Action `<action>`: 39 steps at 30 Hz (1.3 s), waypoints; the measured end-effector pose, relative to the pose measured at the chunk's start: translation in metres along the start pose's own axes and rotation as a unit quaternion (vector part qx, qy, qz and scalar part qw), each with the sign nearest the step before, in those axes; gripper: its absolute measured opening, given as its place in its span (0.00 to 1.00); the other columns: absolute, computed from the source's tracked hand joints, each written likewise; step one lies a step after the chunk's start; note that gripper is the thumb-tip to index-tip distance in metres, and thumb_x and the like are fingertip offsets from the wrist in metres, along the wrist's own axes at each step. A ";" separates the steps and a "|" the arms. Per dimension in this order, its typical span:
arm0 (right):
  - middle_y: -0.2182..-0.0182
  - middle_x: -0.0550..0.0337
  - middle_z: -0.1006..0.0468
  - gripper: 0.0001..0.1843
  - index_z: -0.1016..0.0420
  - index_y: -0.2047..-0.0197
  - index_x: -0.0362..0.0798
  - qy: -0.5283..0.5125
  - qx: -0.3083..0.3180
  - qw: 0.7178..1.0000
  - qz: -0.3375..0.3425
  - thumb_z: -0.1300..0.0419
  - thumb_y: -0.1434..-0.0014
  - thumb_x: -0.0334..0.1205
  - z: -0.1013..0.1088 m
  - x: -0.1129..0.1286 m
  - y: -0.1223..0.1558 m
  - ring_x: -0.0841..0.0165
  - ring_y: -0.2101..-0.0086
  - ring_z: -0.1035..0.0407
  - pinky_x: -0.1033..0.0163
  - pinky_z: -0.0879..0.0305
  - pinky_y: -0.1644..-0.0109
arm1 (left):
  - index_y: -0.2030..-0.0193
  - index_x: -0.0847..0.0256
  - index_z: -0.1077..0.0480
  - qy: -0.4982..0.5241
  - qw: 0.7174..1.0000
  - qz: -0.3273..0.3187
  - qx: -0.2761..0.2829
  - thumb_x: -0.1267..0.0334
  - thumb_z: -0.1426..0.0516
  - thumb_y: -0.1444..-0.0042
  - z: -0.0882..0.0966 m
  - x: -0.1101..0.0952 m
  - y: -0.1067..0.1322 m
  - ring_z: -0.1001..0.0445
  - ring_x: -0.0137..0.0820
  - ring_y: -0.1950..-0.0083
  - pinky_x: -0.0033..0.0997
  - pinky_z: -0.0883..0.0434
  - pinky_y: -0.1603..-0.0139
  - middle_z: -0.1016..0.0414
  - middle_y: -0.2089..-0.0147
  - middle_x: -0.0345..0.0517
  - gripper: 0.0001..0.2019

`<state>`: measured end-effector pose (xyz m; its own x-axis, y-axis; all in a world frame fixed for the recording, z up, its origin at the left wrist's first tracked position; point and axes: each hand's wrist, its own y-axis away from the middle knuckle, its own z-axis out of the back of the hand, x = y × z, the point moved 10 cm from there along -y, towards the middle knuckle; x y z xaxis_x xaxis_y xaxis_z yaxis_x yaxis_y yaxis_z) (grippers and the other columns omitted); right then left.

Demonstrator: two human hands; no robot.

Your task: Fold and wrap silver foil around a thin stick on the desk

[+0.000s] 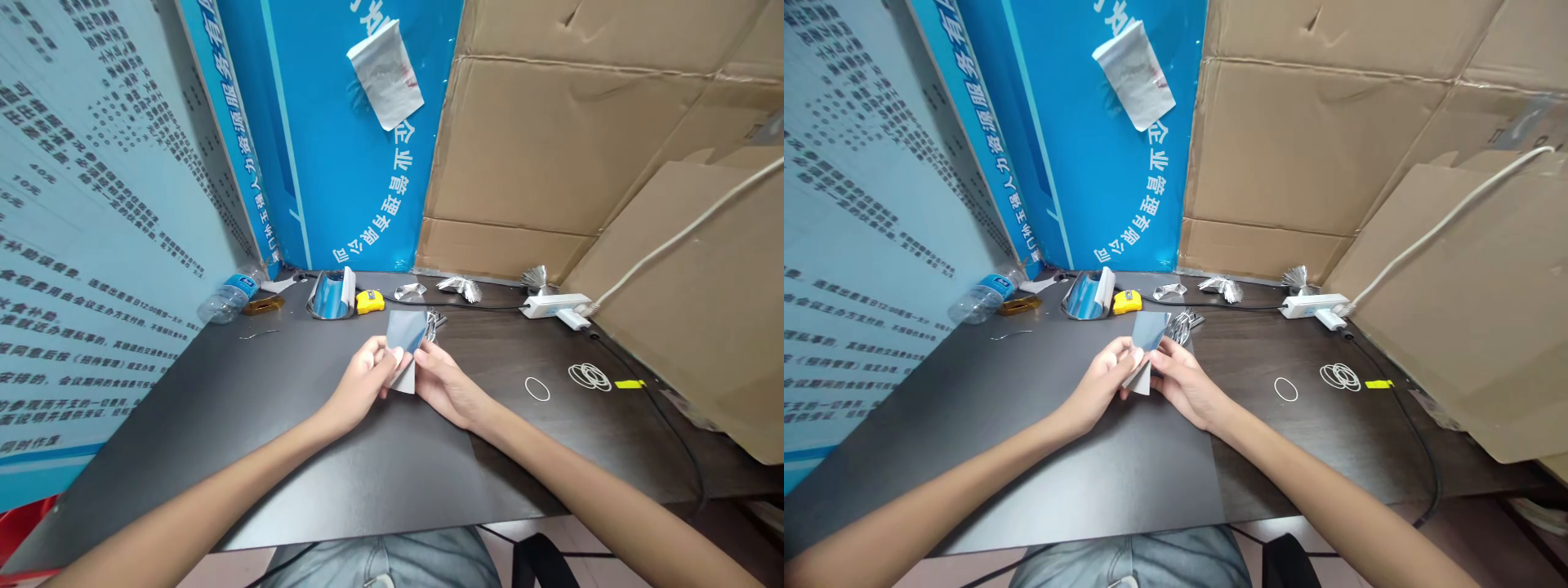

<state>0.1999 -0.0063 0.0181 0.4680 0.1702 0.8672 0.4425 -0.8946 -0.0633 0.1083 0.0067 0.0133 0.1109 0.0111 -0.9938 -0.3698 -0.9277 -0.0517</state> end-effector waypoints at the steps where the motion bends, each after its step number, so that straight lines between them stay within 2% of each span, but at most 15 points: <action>1: 0.49 0.53 0.20 0.23 0.27 0.42 0.53 -0.004 0.004 1.000 0.001 0.31 0.37 0.50 0.000 0.001 0.000 0.59 0.52 0.24 0.52 0.26 0.46 | 0.48 0.58 0.32 -0.003 1.000 -0.001 0.004 0.42 0.40 0.35 0.000 0.001 0.000 0.37 0.25 0.74 0.24 0.38 0.74 0.35 0.71 0.33 0.22; 5: 0.49 0.54 0.20 0.22 0.26 0.41 0.53 -0.007 -0.001 1.000 -0.002 0.30 0.36 0.47 0.001 0.000 0.000 0.60 0.54 0.23 0.53 0.26 0.47 | 0.43 0.58 0.34 -0.011 1.000 -0.004 0.016 0.44 0.38 0.36 -0.002 0.004 0.000 0.33 0.26 0.73 0.25 0.36 0.72 0.32 0.69 0.34 0.24; 9: 0.49 0.56 0.20 0.25 0.25 0.41 0.54 0.025 -0.027 0.999 -0.002 0.27 0.39 0.46 0.005 -0.001 0.000 0.63 0.55 0.24 0.58 0.26 0.50 | 0.41 0.57 0.34 -0.081 0.996 -0.020 0.004 0.48 0.40 0.33 -0.002 -0.002 0.004 0.28 0.29 0.67 0.28 0.31 0.67 0.25 0.59 0.41 0.20; 12: 0.55 0.59 0.19 0.25 0.24 0.42 0.54 0.044 -0.064 0.997 0.001 0.27 0.40 0.47 0.014 -0.001 0.000 0.65 0.57 0.24 0.62 0.27 0.53 | 0.38 0.55 0.33 -0.199 0.977 -0.071 0.006 0.54 0.43 0.31 -0.006 -0.015 0.012 0.27 0.31 0.65 0.31 0.30 0.62 0.22 0.57 0.42 0.17; 14: 0.60 0.61 0.20 0.25 0.24 0.42 0.54 0.059 -0.098 0.993 -0.002 0.27 0.40 0.48 0.023 -0.001 0.000 0.67 0.60 0.25 0.64 0.28 0.57 | 0.37 0.54 0.33 -0.264 0.958 -0.108 0.026 0.59 0.44 0.31 -0.014 -0.021 0.017 0.26 0.31 0.65 0.32 0.30 0.60 0.22 0.55 0.43 0.18; 17: 0.62 0.61 0.21 0.26 0.23 0.44 0.53 0.099 -0.120 0.988 -0.003 0.26 0.43 0.51 0.032 0.002 0.000 0.66 0.61 0.26 0.63 0.29 0.58 | 0.38 0.54 0.30 -0.309 0.938 -0.151 0.037 0.64 0.45 0.33 -0.018 -0.028 0.022 0.26 0.32 0.64 0.32 0.30 0.59 0.22 0.51 0.45 0.18; 19: 0.59 0.60 0.20 0.25 0.23 0.46 0.53 0.127 -0.116 0.985 0.009 0.26 0.43 0.52 0.033 0.006 -0.001 0.65 0.59 0.25 0.61 0.28 0.55 | 0.39 0.56 0.28 -0.315 0.934 -0.167 0.009 0.65 0.45 0.33 -0.011 -0.035 0.022 0.25 0.33 0.62 0.32 0.30 0.59 0.22 0.53 0.46 0.17; 21: 0.56 0.60 0.20 0.22 0.23 0.48 0.53 0.159 -0.099 0.982 0.028 0.26 0.42 0.51 0.029 0.012 -0.002 0.64 0.57 0.25 0.60 0.28 0.50 | 0.43 0.57 0.25 -0.305 0.937 -0.168 -0.027 0.64 0.45 0.33 -0.002 -0.042 0.019 0.25 0.34 0.61 0.32 0.30 0.59 0.22 0.54 0.46 0.14; 23: 0.55 0.60 0.20 0.20 0.24 0.49 0.53 0.202 -0.074 0.975 0.050 0.27 0.42 0.49 0.022 0.015 -0.002 0.63 0.54 0.25 0.58 0.28 0.47 | 0.47 0.58 0.23 -0.274 0.949 -0.151 -0.040 0.61 0.42 0.33 0.004 -0.044 0.014 0.24 0.34 0.58 0.32 0.30 0.56 0.20 0.54 0.47 0.12; 26: 0.55 0.60 0.22 0.18 0.25 0.49 0.53 0.275 -0.052 0.957 0.078 0.28 0.40 0.45 0.013 0.017 0.000 0.63 0.54 0.25 0.58 0.28 0.47 | 0.50 0.59 0.21 -0.204 0.972 -0.109 -0.028 0.58 0.38 0.35 0.006 -0.038 0.007 0.22 0.35 0.56 0.33 0.29 0.53 0.18 0.54 0.47 0.11; 29: 0.53 0.58 0.23 0.17 0.25 0.49 0.53 0.323 -0.049 0.942 0.079 0.29 0.40 0.43 0.010 0.014 0.003 0.62 0.52 0.25 0.58 0.27 0.49 | 0.56 0.61 0.21 -0.114 0.991 -0.062 -0.022 0.56 0.35 0.38 0.006 -0.025 0.002 0.21 0.36 0.58 0.33 0.26 0.54 0.17 0.59 0.47 0.11; 34: 0.51 0.56 0.21 0.31 0.28 0.42 0.55 0.280 -0.063 0.957 0.038 0.23 0.48 0.44 0.017 0.018 0.005 0.61 0.54 0.24 0.56 0.25 0.51 | 0.56 0.63 0.21 -0.005 0.999 -0.019 -0.028 0.53 0.31 0.43 0.009 -0.011 -0.002 0.19 0.36 0.58 0.33 0.25 0.53 0.16 0.59 0.49 0.16; 36: 0.52 0.56 0.21 0.29 0.25 0.43 0.54 0.258 -0.094 0.961 0.045 0.25 0.46 0.48 0.025 0.028 0.006 0.62 0.55 0.24 0.56 0.26 0.50 | 0.56 0.63 0.20 0.004 0.999 -0.018 -0.026 0.53 0.29 0.45 0.009 -0.011 -0.003 0.19 0.36 0.57 0.33 0.24 0.52 0.16 0.58 0.49 0.16; 39: 0.55 0.56 0.19 0.22 0.20 0.49 0.52 0.229 -0.129 0.964 0.037 0.26 0.43 0.52 0.035 0.034 0.006 0.64 0.58 0.24 0.57 0.27 0.51 | 0.57 0.63 0.20 0.006 1.000 -0.012 -0.011 0.52 0.29 0.46 0.006 -0.010 -0.002 0.18 0.37 0.58 0.33 0.24 0.52 0.15 0.59 0.49 0.17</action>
<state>0.2458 0.0084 0.0302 0.0791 -0.0463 0.9958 0.1886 -0.9802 -0.0605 0.1022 0.0111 0.0232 0.1314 0.0298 -0.9909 -0.3456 -0.9355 -0.0740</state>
